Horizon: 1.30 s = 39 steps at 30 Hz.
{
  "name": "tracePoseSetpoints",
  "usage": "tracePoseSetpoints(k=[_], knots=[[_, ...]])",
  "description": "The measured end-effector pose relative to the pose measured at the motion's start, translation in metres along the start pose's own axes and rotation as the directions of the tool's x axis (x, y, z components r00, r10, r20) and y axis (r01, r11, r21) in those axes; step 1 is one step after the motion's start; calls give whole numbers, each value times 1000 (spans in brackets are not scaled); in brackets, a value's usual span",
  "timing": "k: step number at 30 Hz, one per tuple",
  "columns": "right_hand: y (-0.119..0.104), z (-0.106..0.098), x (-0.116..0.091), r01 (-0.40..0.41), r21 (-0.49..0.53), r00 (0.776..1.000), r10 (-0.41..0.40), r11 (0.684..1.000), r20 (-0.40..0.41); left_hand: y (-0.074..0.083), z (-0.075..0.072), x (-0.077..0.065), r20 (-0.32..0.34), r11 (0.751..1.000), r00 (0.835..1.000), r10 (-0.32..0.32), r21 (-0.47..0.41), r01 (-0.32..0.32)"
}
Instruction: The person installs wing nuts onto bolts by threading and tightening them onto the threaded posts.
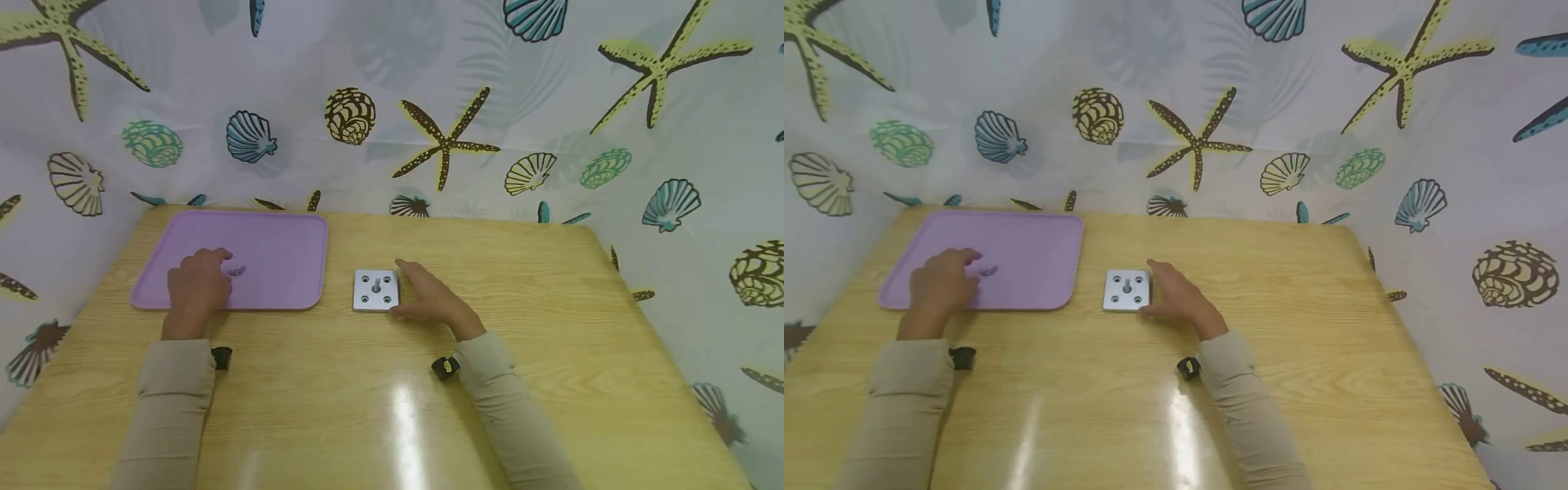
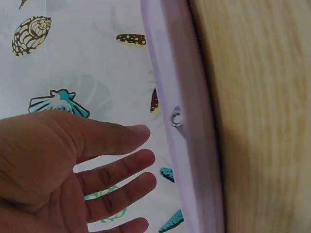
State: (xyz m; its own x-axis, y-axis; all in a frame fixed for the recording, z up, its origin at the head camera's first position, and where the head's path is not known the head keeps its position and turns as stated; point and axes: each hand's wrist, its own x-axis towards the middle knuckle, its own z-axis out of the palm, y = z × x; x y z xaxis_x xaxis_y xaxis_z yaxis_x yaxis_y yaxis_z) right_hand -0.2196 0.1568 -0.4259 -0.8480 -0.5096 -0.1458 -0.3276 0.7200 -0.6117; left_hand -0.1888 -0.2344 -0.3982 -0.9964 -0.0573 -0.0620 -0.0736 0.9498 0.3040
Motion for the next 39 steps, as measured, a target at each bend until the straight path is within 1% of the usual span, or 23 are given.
tracePoseSetpoints(k=[2,7,11,14,18,22,27,34,37,39], knots=[[0,2,1,-6,-5,1000,6,1000,-2,-4,2,2,-8,1000,1000,-28,-11,28],[0,4,2,-10,-20,1000,10,1000,-11,-10,8,6,-25,997,997,-74,-34,73],[-1,3,3,-15,-25,1000,15,1000,6,-12,10,9,8,988,989,-145,-55,145],[-2,2,2,-23,-44,1000,23,999,9,-10,11,11,37,980,983,-181,-78,184],[-4,1,1,-28,-78,1000,28,997,3,-6,11,13,63,979,983,-173,-99,179],[-4,0,1,-20,-85,1000,20,996,0,-3,10,14,87,983,984,-156,-88,164],[-4,-1,4,-14,-97,1000,14,995,3,-4,10,18,92,986,986,-138,-77,145],[-3,0,9,-21,-132,1000,23,991,12,-4,15,21,109,986,982,-152,-53,158],[-2,1,9,-28,-137,999,30,990,11,-3,16,21,120,988,982,-143,-43,149],[-1,2,9,-26,-142,1000,28,990,13,-2,16,20,104,989,986,-131,-55,137]])
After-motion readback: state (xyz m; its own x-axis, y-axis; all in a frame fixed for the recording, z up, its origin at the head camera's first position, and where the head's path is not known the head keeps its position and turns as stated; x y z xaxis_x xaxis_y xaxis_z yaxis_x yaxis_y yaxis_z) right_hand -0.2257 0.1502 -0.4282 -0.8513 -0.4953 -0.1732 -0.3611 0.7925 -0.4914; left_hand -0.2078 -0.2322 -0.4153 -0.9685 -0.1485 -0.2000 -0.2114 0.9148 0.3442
